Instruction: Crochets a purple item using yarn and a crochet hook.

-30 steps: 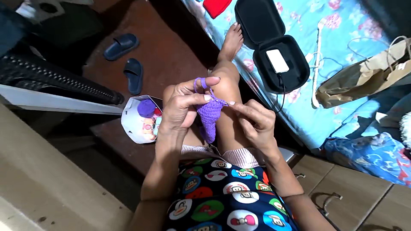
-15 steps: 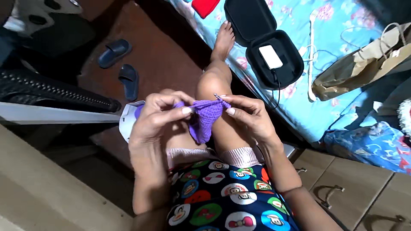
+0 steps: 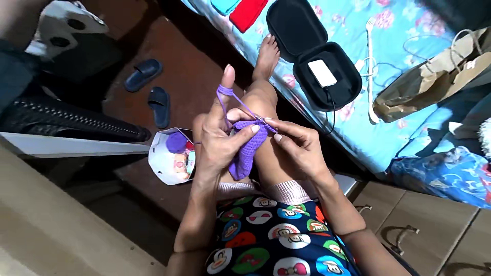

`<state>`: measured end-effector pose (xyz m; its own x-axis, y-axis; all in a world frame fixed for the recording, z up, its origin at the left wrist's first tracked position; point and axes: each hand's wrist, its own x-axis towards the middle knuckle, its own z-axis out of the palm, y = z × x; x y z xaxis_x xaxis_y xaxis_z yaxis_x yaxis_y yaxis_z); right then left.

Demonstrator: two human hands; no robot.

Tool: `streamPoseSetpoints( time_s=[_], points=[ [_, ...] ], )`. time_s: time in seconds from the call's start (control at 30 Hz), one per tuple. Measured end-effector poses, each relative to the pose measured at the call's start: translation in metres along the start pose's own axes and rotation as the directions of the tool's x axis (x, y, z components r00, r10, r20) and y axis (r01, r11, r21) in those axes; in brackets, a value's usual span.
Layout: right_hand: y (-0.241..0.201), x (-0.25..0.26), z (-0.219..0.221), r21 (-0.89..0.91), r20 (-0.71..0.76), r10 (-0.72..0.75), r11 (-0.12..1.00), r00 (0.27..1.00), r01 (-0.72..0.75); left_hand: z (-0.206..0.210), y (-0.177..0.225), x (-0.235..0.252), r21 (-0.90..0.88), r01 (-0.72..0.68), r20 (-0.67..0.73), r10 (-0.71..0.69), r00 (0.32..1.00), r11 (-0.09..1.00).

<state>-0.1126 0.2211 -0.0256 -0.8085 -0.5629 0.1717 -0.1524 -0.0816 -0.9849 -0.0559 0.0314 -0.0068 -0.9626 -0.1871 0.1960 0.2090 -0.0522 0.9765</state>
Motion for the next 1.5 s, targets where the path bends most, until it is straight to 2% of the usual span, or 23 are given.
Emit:
streamPoseSetpoints(
  time_s=[0.1,0.2,0.27,0.33,0.4,0.43,0.47,0.5,0.53,0.6,0.7,0.8,0.93,1.03,1.13,1.33,1.5],
  points=[
    [0.001,-0.002,0.004,-0.278,-0.050,-0.141,0.953,0.989,0.122,0.010,0.002,-0.004,0.080,-0.036,-0.082,0.043,0.996,0.996],
    [-0.001,-0.001,0.006,-0.517,-0.028,-0.311,0.818,0.950,0.252,0.021,-0.006,-0.011,0.276,-0.133,-0.144,0.178,0.974,0.952],
    [-0.004,0.001,0.009,-0.577,-0.016,-0.354,0.767,0.935,0.281,0.029,-0.018,-0.013,0.396,-0.217,-0.179,0.307,0.935,0.892],
    [-0.005,0.003,0.011,-0.476,-0.051,-0.283,0.850,0.958,0.226,0.033,-0.030,-0.016,0.464,-0.310,-0.189,0.434,0.881,0.830],
    [-0.011,0.003,0.008,-0.126,-0.058,-0.039,0.992,0.998,0.032,0.036,-0.034,-0.017,0.419,-0.352,-0.224,0.471,0.853,0.837],
    [-0.012,0.003,0.007,0.092,-0.040,0.083,0.993,0.996,-0.079,0.038,-0.032,-0.017,0.361,-0.356,-0.248,0.457,0.854,0.862],
    [-0.011,0.002,0.007,0.233,-0.033,0.152,0.962,0.988,-0.140,0.039,-0.028,-0.017,0.293,-0.346,-0.266,0.424,0.866,0.891],
    [-0.010,0.000,0.008,0.282,-0.037,0.171,0.947,0.985,-0.154,0.038,-0.025,-0.017,0.225,-0.326,-0.280,0.381,0.881,0.918],
    [-0.008,-0.002,0.009,0.242,-0.063,0.138,0.963,0.988,-0.119,0.037,-0.022,-0.016,0.163,-0.299,-0.287,0.335,0.897,0.940],
    [0.000,-0.007,0.011,-0.035,-0.135,-0.062,0.998,0.989,0.058,0.033,-0.018,-0.016,0.062,-0.246,-0.287,0.254,0.924,0.967],
    [0.011,-0.008,0.011,-0.453,-0.125,-0.380,0.844,0.916,0.288,0.029,-0.015,-0.016,0.013,-0.210,-0.271,0.205,0.940,0.978],
    [0.012,-0.009,0.012,-0.592,-0.093,-0.488,0.728,0.868,0.346,0.026,-0.010,-0.016,-0.017,-0.182,-0.248,0.173,0.953,0.983],
    [0.010,-0.009,0.012,-0.639,-0.061,-0.529,0.672,0.846,0.374,0.017,-0.006,-0.015,-0.038,-0.148,-0.197,0.137,0.971,0.988],
    [0.011,-0.009,0.007,-0.632,-0.030,-0.522,0.670,0.852,0.389,0.008,-0.002,-0.018,-0.043,-0.073,-0.149,0.066,0.987,0.996],
    [0.013,-0.010,0.003,-0.611,-0.008,-0.514,0.681,0.857,0.403,0.001,-0.001,-0.012,-0.086,-0.011,-0.160,-0.003,0.987,0.996],
    [0.014,-0.009,-0.001,-0.492,-0.017,-0.459,0.777,0.888,0.392,-0.002,-0.001,-0.017,-0.192,0.037,-0.102,-0.057,0.993,0.981],
    [0.014,-0.008,-0.002,-0.361,-0.049,-0.393,0.864,0.918,0.350,-0.005,-0.009,-0.002,-0.356,0.060,-0.089,-0.097,0.991,0.933]
  ],
)
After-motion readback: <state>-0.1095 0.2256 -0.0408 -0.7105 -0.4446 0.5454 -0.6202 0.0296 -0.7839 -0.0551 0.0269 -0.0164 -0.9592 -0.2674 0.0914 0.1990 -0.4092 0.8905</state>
